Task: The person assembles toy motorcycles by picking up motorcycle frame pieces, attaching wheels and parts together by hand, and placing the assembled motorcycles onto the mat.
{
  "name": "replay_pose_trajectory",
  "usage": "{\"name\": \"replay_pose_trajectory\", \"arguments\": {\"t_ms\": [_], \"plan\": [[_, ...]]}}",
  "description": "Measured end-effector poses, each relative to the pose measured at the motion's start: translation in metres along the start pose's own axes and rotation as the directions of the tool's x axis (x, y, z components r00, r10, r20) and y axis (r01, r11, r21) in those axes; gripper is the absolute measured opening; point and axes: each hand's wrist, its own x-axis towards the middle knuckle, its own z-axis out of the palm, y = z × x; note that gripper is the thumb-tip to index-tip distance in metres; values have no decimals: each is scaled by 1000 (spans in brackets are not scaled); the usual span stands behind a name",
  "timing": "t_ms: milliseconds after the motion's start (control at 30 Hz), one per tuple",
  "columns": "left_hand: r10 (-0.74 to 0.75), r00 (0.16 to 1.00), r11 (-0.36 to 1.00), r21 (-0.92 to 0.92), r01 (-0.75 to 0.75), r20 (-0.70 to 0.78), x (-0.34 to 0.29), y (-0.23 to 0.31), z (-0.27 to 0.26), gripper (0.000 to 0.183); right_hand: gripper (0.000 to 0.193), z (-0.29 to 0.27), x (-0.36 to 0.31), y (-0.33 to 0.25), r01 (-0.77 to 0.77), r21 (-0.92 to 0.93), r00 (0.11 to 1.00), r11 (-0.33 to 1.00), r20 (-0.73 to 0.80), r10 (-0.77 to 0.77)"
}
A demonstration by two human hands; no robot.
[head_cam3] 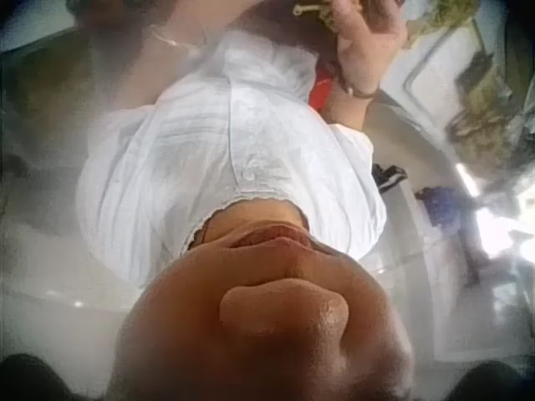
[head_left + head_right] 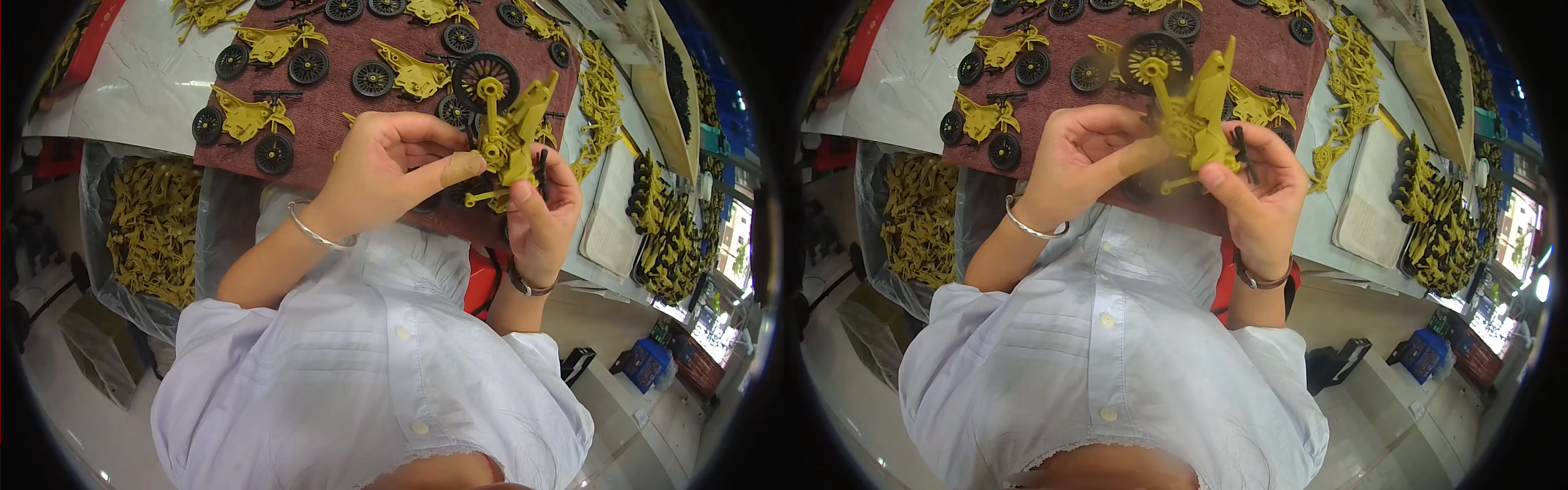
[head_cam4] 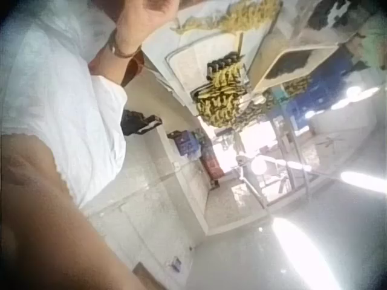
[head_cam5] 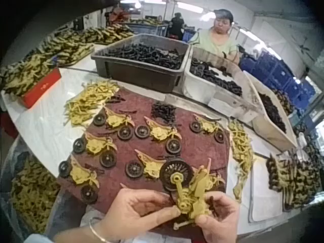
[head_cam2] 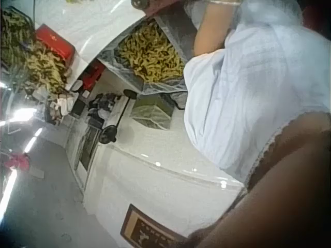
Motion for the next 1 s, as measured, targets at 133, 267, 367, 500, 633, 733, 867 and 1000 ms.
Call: {"name": "replay_pose_trajectory", "arguments": {"t_ms": [133, 267, 367, 500, 633, 733, 867, 1000], "plan": [[160, 987, 985, 60, -161, 23, -1, -6, -1, 19, 39, 3, -2, -3, -24, -157, 999, 987, 41, 30], [236, 964, 931, 256, -261, 126, -3, -5, -5, 12, 31, 13, -4, -6, -7, -273, 999, 962, 36, 17], [220, 966, 886, 388, -255, 134, -3, -7, -8, 9, 23, 20, -4, -5, -40, -322, 999, 946, 1, 43], [243, 961, 881, 383, -277, 135, -4, -8, -9, 11, 21, 16, -2, 1, 64, -434, 998, 898, 51, -46], [216, 971, 880, 409, -241, 107, -2, -7, -10, 12, 21, 14, 0, 5, 65, -381, 998, 922, 37, -55], [219, 961, 855, 442, -273, 171, 0, 1, -9, 17, 21, 13, 1, 4, 20, -279, 1000, 960, -2, -21], [251, 968, 961, 121, -250, 6, 3, 0, -4, 27, 21, 13, 1, 5, 37, -282, 999, 959, 22, -32], [318, 948, 948, 2, -318, -8, 7, 11, 4, 28, 24, 16, -1, 3, 119, -438, 993, 891, 69, -98]]}}
